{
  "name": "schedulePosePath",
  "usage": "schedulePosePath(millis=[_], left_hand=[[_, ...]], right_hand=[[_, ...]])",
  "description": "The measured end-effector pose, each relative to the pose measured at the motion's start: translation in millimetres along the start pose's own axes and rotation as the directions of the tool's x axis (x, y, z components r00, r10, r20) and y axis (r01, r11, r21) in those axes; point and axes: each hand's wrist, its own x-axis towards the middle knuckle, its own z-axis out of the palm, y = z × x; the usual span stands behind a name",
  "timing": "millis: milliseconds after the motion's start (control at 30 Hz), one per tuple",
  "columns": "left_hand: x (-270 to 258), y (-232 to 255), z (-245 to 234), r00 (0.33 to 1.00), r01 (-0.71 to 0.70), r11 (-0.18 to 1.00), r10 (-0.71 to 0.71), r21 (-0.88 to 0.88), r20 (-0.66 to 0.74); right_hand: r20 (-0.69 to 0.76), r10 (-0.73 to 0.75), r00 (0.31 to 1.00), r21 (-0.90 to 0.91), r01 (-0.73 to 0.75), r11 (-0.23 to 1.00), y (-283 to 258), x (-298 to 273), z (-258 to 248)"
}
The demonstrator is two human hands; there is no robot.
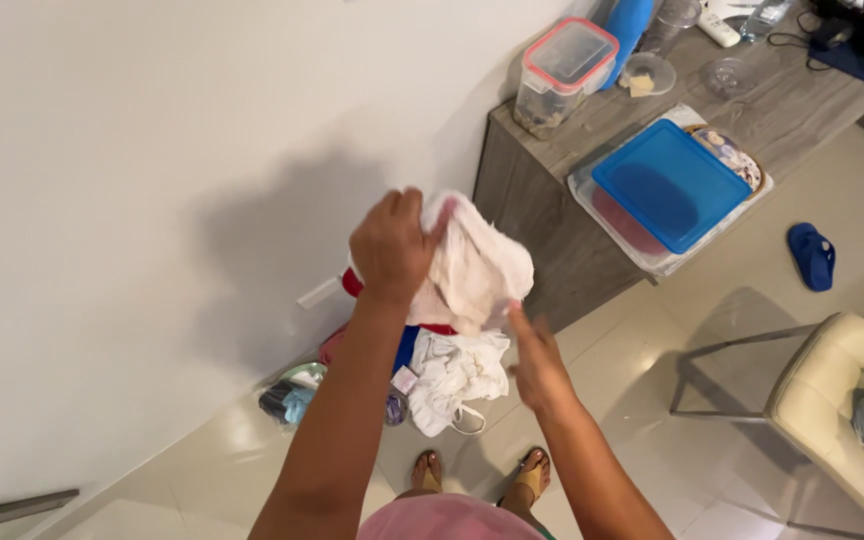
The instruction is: Cleaning and washing plastic food containers and lids using a cloth and a sink.
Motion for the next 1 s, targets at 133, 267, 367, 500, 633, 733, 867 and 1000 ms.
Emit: schedulePosePath(millis=[133, 267, 367, 500, 633, 733, 867, 1000], left_hand=[[-38.3, 27.2, -28.7, 0.942, -0.307, 0.95, 0.294, -0.063, -0.162], [-73.2, 53.1, -55.2, 0.832, -0.535, 0.773, 0.551, -0.34, -0.056], [-83.1, 39.0, -64.3, 0.834, -0.476, 0.708, 0.551, -0.521, -0.013], [-60.9, 18.8, -78.4, 0.891, -0.402, 0.707, 0.449, -0.582, -0.069], [-42.1, 32.6, -56.7, 0.885, -0.396, 0.74, 0.466, -0.544, -0.01], [-28.9, 68.6, -45.5, 0.987, -0.108, 0.927, 0.142, -0.359, 0.07], [-26.8, 76.6, 3.9, 0.973, -0.079, 0.911, 0.159, -0.404, 0.168], [-59.4, 89.1, 40.8, 0.938, -0.017, 0.903, 0.164, -0.43, 0.307]], right_hand=[[0.272, 0.3, 0.914, 0.454, -0.397, 0.798, -30.0, -23.1, -10.8], [0.657, -0.285, 0.698, 0.749, -0.562, 0.351, 34.1, 58.8, -34.3], [0.54, -0.156, 0.827, 0.786, -0.429, 0.444, 14.0, 45.3, -30.4], [0.313, -0.135, 0.94, 0.748, -0.157, 0.645, -29.5, -8.0, -16.8], [0.341, -0.292, 0.894, 0.761, -0.08, 0.644, -38.6, -38.0, -11.3], [0.403, -0.34, 0.85, 0.822, -0.173, 0.542, -44.2, -52.9, -10.1], [0.383, -0.345, 0.857, 0.825, -0.149, 0.545, -54.2, -85.7, -13.2], [0.458, -0.388, 0.8, 0.756, -0.12, 0.644, -36.1, -116.7, -22.8]])
